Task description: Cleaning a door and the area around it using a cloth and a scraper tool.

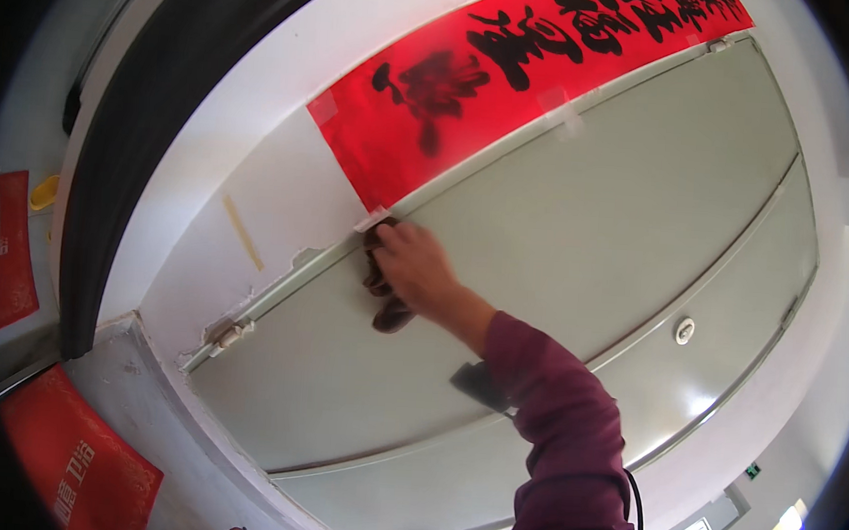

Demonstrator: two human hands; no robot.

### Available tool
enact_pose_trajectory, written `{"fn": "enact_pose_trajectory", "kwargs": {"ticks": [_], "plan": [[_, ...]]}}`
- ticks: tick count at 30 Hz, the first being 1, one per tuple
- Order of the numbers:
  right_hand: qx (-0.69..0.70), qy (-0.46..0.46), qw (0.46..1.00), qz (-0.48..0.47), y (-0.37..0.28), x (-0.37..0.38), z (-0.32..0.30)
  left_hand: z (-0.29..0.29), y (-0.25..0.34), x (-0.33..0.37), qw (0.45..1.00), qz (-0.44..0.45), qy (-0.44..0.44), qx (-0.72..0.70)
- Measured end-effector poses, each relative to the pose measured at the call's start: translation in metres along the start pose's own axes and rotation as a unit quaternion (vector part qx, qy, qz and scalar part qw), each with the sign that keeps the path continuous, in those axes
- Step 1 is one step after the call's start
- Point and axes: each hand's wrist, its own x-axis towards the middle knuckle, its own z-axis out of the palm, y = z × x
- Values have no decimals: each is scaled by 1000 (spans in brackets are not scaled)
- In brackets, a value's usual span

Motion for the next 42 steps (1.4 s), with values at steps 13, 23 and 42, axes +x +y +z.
{"fn": "enact_pose_trajectory", "kwargs": {"ticks": [13, 23, 42], "plan": [[-205, 82, 928, 300, 148, -20, -70, 19, -22, -2, 1000, 2, 8, 2], [-125, 48, 971, 198, 119, -44, -55, 22, -27, -1, 999, -45, -22, -9], [-153, 8, 964, 217, 142, -24, -68, 63, -57, 7, 995, 91, 29, 41]]}}
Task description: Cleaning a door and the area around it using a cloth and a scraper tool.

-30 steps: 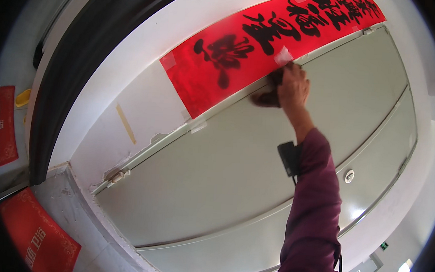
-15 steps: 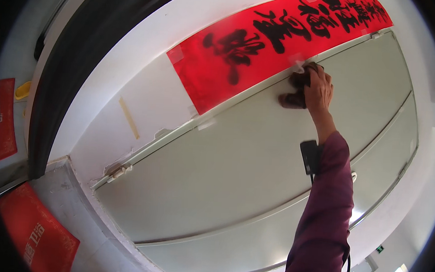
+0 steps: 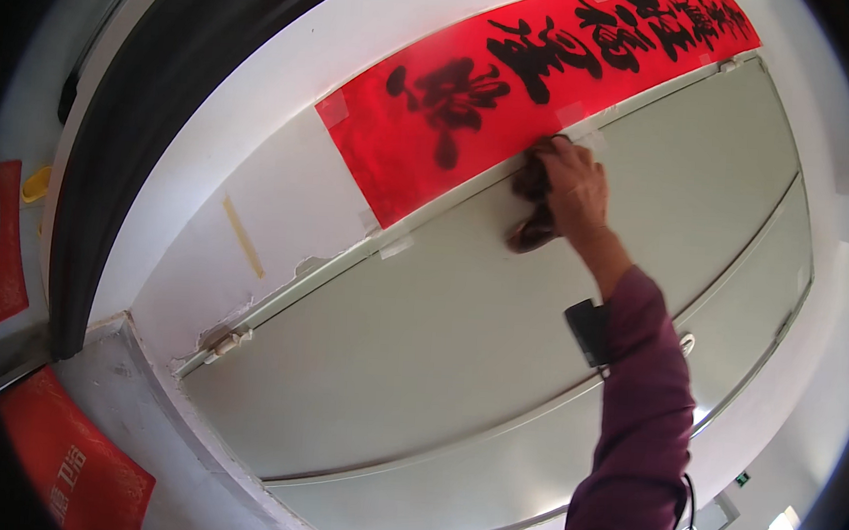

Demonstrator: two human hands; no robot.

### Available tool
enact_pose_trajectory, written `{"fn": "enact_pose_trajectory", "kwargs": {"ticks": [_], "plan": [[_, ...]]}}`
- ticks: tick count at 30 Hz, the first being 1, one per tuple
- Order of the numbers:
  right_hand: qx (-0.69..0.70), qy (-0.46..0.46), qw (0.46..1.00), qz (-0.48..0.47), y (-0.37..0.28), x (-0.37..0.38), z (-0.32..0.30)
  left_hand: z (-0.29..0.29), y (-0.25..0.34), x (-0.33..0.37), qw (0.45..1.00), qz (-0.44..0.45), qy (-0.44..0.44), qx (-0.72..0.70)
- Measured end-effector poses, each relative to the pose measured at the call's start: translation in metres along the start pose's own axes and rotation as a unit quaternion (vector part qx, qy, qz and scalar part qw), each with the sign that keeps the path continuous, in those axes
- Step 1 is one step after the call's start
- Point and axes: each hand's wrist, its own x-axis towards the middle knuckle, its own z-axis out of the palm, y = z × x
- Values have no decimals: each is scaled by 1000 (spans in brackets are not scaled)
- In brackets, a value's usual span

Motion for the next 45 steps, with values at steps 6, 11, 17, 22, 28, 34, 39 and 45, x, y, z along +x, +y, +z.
{"fn": "enact_pose_trajectory", "kwargs": {"ticks": [6, 11, 17, 22, 28, 34, 39, 45], "plan": [[-119, 73, 979, 150, 78, 21, -18, -1, 10, 8, 969, -47, 27, -243], [-67, 39, 993, 94, 9, 2, 2, 6, 12, 2, 999, -38, -13, 8], [55, 87, 994, 34, -23, -7, -4, -26, 30, -25, 984, -167, -32, -45], [125, 133, 981, 58, -9, -11, 8, -68, 62, -16, 965, -165, 81, -188], [264, 91, 957, 84, 24, -15, -49, -144, 95, 6, 961, -136, 106, -215], [373, 48, 925, 49, 6, -127, -81, -248, 235, 54, 960, -38, 106, -256], [497, -36, 859, 113, -20, -229, -113, -317, 334, 100, 973, 41, 120, -192], [566, -23, 790, 234, -33, -303, -132, -378, 477, 161, 927, 216, 248, -181]]}}
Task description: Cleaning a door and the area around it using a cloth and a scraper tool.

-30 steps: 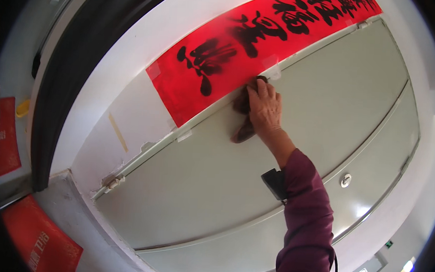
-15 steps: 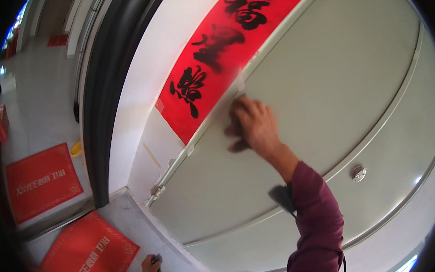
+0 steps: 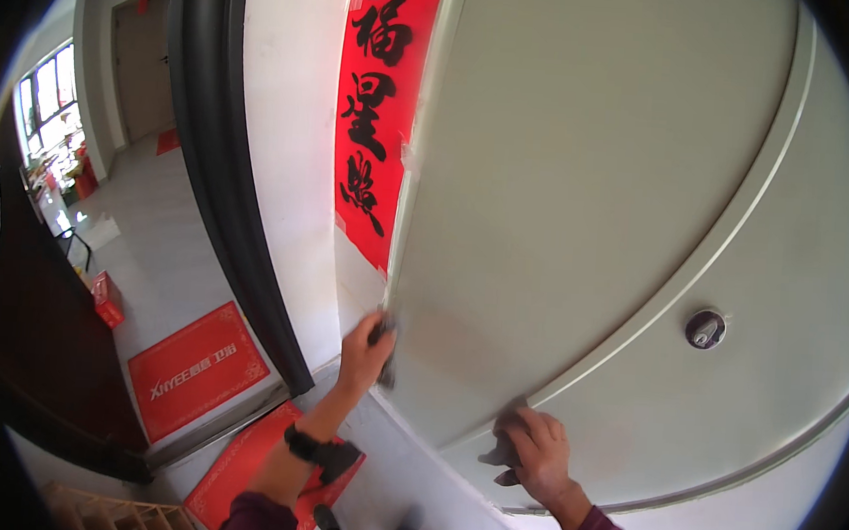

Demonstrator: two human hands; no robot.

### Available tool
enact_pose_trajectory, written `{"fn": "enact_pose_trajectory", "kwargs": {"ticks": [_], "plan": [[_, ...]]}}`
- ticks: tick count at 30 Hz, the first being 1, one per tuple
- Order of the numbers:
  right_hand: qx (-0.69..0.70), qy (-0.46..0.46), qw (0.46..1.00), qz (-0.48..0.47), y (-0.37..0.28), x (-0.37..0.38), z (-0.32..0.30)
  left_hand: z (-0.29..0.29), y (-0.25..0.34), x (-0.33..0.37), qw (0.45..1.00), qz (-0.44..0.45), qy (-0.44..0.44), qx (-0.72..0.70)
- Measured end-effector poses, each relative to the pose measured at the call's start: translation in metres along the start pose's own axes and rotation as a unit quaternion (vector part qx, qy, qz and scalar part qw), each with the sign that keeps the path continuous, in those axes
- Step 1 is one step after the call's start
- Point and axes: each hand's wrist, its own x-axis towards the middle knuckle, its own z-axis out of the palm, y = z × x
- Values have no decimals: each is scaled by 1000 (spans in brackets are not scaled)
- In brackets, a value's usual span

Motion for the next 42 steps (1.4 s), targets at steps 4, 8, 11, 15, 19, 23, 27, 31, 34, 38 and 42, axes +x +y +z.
{"fn": "enact_pose_trajectory", "kwargs": {"ticks": [4, 8, 11, 15, 19, 23, 27, 31, 34, 38, 42], "plan": [[46, 45, 996, 64, 4, -32, -15, 26, 88, 70, 989, 52, 105, -85], [68, 107, 987, 94, 22, -60, -8, 56, 119, 140, 972, 110, 196, -73], [80, 106, 986, 96, 27, -75, -1, 74, 122, 168, 940, 151, 299, -60], [127, 108, 979, 119, 17, -82, 11, 82, 76, 185, 924, 105, 361, 71], [170, 105, 965, 167, 25, -89, 27, 78, 39, 192, 882, 227, 373, 175], [184, 103, 958, 193, 35, -75, 35, 83, 57, 181, 932, 111, 251, 235], [210, 95, 959, 168, 24, -51, 51, 78, 95, 199, 920, 237, 251, 187], [228, 73, 954, 181, 21, -45, 63, 78, 64, 181, 919, 233, 228, 222], [223, 75, 959, 160, 20, -39, 67, 78, 30, 160, 922, 227, 210, 233], [216, 85, 958, 167, 9, -13, 49, 81, 62, 169, 927, 179, 232, 234], [189, 82, 963, 176, 5, -22, 54, 77, 35, 162, 890, 282, 253, 254]]}}
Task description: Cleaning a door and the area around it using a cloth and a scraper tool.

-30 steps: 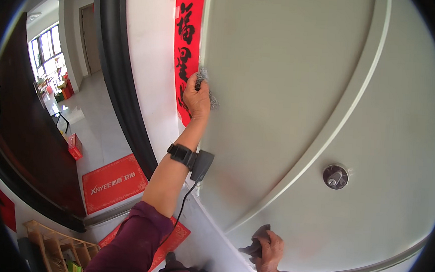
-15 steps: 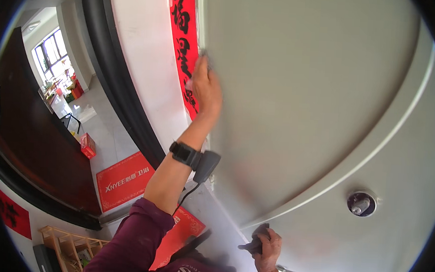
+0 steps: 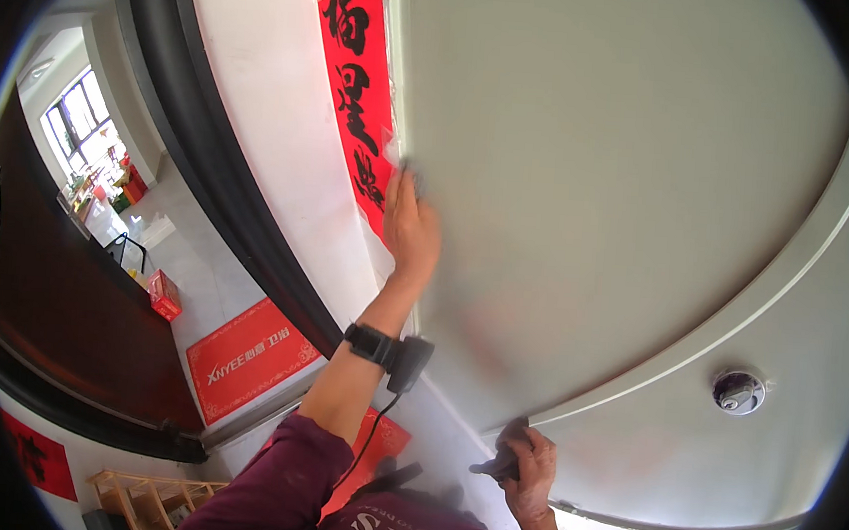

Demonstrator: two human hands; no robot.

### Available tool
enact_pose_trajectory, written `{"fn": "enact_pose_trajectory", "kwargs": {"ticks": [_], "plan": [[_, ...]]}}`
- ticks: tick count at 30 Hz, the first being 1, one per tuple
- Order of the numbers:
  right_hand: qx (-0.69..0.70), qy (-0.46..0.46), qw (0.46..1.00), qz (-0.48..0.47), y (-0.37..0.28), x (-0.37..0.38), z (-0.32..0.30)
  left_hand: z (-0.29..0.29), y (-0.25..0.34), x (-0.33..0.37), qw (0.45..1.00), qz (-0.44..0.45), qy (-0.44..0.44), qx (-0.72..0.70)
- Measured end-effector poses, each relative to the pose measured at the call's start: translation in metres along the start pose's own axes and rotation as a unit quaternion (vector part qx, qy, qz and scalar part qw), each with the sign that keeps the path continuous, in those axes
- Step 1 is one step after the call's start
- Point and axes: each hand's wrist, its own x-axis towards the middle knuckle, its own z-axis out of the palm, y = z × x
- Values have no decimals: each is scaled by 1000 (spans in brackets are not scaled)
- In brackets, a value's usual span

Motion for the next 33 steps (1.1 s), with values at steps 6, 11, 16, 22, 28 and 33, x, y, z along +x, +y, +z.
{"fn": "enact_pose_trajectory", "kwargs": {"ticks": [6, 11, 16, 22, 28, 33], "plan": [[7, -9, 1000, 11, 1, -15, 3, -3, 11, 9, 996, -78, -51, -7], [-4, -28, 1000, 9, -5, -15, 3, -7, 13, 32, 992, -88, -60, -71], [3, -18, 999, 34, 0, -22, 7, -9, 17, 22, 983, -129, -113, -59], [9, -20, 1000, 11, -5, -12, 9, -8, 15, 23, 991, -85, -99, -31], [13, -18, 1000, 0, -6, -4, 12, -9, 17, 14, 989, -89, -119, -26], [25, -19, 1000, -2, -11, -1, 19, -7, 16, 21, 991, -72, -93, -69]]}}
